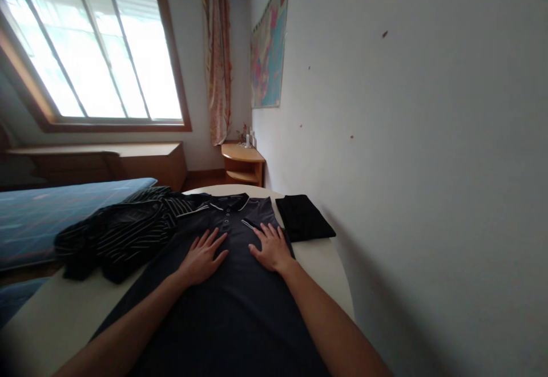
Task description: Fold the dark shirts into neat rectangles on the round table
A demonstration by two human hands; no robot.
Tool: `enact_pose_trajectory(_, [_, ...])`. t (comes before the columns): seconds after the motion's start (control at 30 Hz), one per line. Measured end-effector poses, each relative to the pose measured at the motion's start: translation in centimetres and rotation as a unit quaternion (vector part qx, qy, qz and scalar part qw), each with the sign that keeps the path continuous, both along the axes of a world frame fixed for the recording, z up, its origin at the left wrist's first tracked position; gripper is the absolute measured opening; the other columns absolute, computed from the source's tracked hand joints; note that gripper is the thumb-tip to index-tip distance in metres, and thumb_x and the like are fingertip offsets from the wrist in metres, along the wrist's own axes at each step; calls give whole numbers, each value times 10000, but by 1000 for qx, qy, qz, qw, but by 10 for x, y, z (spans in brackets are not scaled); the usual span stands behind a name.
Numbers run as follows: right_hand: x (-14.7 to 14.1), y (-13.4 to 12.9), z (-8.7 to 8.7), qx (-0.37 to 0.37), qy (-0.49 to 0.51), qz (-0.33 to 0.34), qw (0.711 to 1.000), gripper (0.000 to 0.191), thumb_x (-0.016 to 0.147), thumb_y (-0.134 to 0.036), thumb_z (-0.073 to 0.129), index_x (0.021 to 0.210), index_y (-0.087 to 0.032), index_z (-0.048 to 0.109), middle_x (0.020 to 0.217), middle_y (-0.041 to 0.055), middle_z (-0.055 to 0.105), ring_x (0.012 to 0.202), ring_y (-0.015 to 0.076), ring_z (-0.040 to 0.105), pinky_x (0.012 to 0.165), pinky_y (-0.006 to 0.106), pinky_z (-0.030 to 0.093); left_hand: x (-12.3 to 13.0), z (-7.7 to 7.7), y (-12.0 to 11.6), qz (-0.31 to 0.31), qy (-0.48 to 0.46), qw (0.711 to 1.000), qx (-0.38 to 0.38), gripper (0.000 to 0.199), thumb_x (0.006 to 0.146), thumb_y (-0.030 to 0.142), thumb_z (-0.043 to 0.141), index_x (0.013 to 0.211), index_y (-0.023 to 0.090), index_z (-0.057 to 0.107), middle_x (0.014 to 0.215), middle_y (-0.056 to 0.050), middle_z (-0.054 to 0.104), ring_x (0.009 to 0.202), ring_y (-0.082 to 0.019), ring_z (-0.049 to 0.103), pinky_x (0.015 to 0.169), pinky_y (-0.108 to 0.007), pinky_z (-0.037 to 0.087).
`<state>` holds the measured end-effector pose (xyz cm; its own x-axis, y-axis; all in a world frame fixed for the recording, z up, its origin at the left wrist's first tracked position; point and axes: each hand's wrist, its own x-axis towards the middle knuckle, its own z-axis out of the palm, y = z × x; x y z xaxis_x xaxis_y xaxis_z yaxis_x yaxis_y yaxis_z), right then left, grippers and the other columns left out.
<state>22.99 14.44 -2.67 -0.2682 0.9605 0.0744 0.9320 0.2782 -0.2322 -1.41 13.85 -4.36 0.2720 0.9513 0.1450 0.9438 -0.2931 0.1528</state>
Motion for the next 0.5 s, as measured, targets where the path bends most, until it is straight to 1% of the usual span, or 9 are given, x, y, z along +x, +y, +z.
enact_pose_trajectory(0.1, [-3, -7, -2, -14, -6, -1, 1000, 684, 942, -634, 328, 1526, -277, 340, 1630, 59, 211, 1497, 292, 132, 1188, 480, 46, -1, 1, -7, 1, 6, 1000, 3, 595, 956, 523, 417, 1505, 296, 382, 1602, -69, 291, 1481, -342, 206, 1166, -534, 202])
enact_pose_trajectory(0.17, [-5, -11, -2, -25, -12, -1, 1000, 703, 941, -649, 309, 1536, -275, 316, 1636, 66, 186, 1499, 309, 106, 1182, 503, 52, 0, 6, -10, 2, 11, 1000, 5, 595, 943, 522, 440, 1490, 291, 406, 1588, -79, 325, 1466, -361, 237, 1143, -547, 237])
enact_pose_trajectory(0.2, [-6, -12, 0, -32, -16, 0, 999, 710, 941, -651, 303, 1540, -272, 307, 1637, 72, 179, 1499, 316, 99, 1179, 512, 57, 0, 10, -9, 0, 12, 1000, 6, 584, 935, 521, 453, 1468, 283, 438, 1569, -89, 362, 1446, -369, 281, 1123, -545, 271])
enact_pose_trajectory(0.27, [-7, -14, 4, -45, -22, 4, 999, 717, 937, -653, 311, 1541, -267, 306, 1633, 86, 189, 1494, 331, 111, 1171, 527, 82, 2, 19, -5, 1, 15, 1000, 10, 520, 927, 516, 468, 1366, 248, 547, 1464, -121, 494, 1349, -366, 427, 1065, -521, 349])
enact_pose_trajectory(0.3, [-7, -15, 7, -50, -23, 8, 998, 719, 931, -655, 328, 1536, -266, 317, 1626, 95, 210, 1488, 338, 133, 1166, 530, 102, 3, 23, -1, 3, 14, 1000, 17, 474, 930, 499, 469, 1299, 229, 593, 1385, -132, 558, 1282, -349, 493, 1038, -499, 379])
enact_pose_trajectory(0.37, [-7, -14, 12, -49, -22, 12, 998, 726, 910, -657, 382, 1523, -271, 341, 1600, 104, 275, 1465, 346, 197, 1151, 535, 154, 6, 30, 11, -3, 8, 999, 50, 379, 935, 428, 482, 1206, 209, 629, 1284, -129, 610, 1201, -304, 549, 1025, -454, 396])
enact_pose_trajectory(0.43, [-6, -12, 16, -34, -16, 10, 999, 744, 884, -657, 437, 1515, -273, 349, 1563, 108, 344, 1430, 342, 265, 1131, 530, 208, 10, 32, 27, -22, 4, 996, 89, 346, 922, 340, 511, 1227, 209, 607, 1338, -119, 576, 1245, -276, 517, 1064, -419, 372])
enact_pose_trajectory(0.5, [-5, -10, 17, -16, -10, 4, 1000, 770, 865, -661, 465, 1513, -262, 351, 1531, 114, 390, 1393, 338, 315, 1113, 524, 243, 15, 31, 44, -44, 8, 993, 111, 408, 909, 296, 530, 1306, 205, 560, 1453, -116, 489, 1342, -269, 436, 1113, -403, 329])
